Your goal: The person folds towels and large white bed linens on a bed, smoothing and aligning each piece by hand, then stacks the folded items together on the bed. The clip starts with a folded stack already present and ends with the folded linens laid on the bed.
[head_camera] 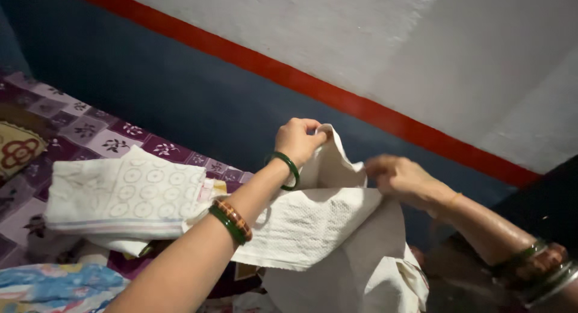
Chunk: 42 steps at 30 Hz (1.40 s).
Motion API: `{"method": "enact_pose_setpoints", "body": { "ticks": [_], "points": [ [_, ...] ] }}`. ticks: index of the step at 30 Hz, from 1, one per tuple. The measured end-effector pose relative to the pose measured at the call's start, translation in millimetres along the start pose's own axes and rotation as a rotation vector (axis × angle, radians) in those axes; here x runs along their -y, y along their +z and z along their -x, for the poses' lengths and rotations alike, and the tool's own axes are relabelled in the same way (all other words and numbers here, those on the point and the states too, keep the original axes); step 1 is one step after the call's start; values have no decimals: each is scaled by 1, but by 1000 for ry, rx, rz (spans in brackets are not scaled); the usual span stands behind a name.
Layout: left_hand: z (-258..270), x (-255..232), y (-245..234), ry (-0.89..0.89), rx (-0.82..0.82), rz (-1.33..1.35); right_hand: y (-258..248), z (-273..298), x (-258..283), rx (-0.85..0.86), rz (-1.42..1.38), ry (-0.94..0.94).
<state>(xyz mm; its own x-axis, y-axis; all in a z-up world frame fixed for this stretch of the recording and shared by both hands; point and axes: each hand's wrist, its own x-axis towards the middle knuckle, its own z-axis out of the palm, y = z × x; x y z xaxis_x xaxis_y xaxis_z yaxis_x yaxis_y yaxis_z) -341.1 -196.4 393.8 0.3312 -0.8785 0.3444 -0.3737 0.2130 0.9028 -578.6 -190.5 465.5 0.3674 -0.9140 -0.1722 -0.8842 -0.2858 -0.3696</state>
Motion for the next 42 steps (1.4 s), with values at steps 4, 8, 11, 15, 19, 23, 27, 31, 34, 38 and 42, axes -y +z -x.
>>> {"method": "enact_pose_setpoints", "body": {
  "ticks": [4, 8, 11, 15, 19, 23, 27, 31, 34, 38, 42],
  "points": [
    [35, -30, -17, 125, -23, -66, 10, 38, 51, -377, 18, -385],
    [69, -64, -30, 186, 11, -86, 21, 59, 81, -518, 128, -312],
    [87, -80, -42, 239, 115, -135, 4, 66, 60, -530, 276, -367],
    [110, -82, -48, 403, 64, -513, -30, 86, 0, -580, 37, -374],
    [122, -70, -54, 344, -65, -662, -68, 123, -53, -690, -122, -297],
    [112, -48, -54, 137, 58, -643, -77, 159, -99, -738, -87, -108],
    [99, -17, -61, -7, 36, -609, -76, 173, -142, -826, -282, -16],
    [80, -21, -55, -67, -47, -275, -67, 159, -152, -817, -684, -100],
    [80, -55, -32, 83, 2, -9, -53, 151, -124, -786, -594, -145],
    [101, -119, 15, 393, 334, -81, -29, 149, -54, -364, -498, -508],
    [126, -159, 35, 372, 389, 46, -32, 151, -25, -368, -427, -475]
  ]
}}
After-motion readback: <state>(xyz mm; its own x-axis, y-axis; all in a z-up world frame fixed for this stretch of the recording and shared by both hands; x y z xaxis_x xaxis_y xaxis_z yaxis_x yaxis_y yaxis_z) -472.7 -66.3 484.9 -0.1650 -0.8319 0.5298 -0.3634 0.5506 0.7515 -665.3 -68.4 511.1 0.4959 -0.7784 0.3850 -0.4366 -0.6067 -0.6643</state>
